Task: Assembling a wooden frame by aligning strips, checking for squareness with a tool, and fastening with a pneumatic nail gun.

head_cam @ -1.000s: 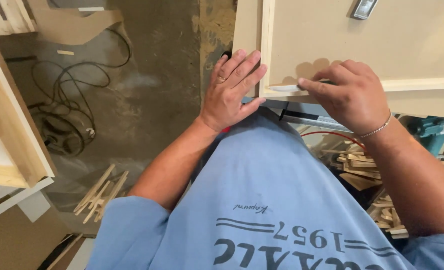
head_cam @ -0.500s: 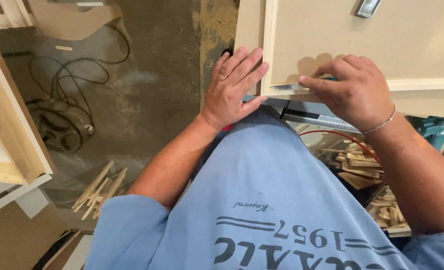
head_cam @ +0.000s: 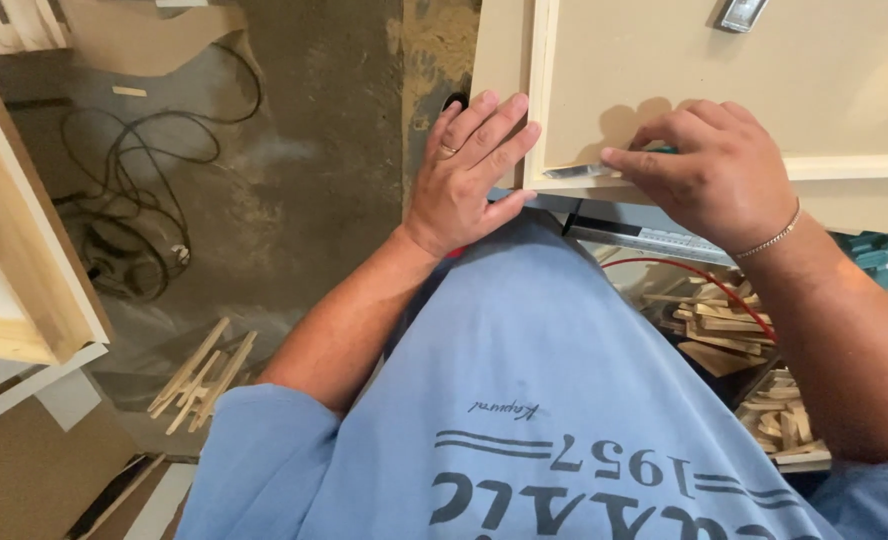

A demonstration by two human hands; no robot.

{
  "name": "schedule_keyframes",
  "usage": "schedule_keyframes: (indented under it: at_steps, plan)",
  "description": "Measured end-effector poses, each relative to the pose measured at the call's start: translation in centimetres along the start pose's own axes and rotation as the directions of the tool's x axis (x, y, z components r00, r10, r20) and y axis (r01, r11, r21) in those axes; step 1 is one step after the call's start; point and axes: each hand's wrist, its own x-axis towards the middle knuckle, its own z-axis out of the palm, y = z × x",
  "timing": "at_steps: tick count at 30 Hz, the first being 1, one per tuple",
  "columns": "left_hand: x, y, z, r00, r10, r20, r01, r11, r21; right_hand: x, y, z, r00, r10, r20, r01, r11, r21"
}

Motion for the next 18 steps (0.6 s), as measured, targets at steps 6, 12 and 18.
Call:
schedule_keyframes:
  at_steps: [6,12,18]
  plan:
    - [-0.06,0.01,0.14,1.000,0.000,-0.003,0.000,1.000,0.000,-0.06,0.15,-0.02,1.000,-0.008,0.015,0.009,0.999,-0.042]
    - [0.01,0.01,0.04,1.000,0.003,0.004,-0.003,1.000,0.007,0.30,0.26,-0.03,0.999,-0.015,-0.034,0.012,0.995,-0.096]
    - [-0.02,-0.07,0.19,1.000,0.001,0.002,-0.001,1.000,-0.004,0.59,0.39,-0.09,0.998,-0.050,-0.032,0.046,0.992,-0.120]
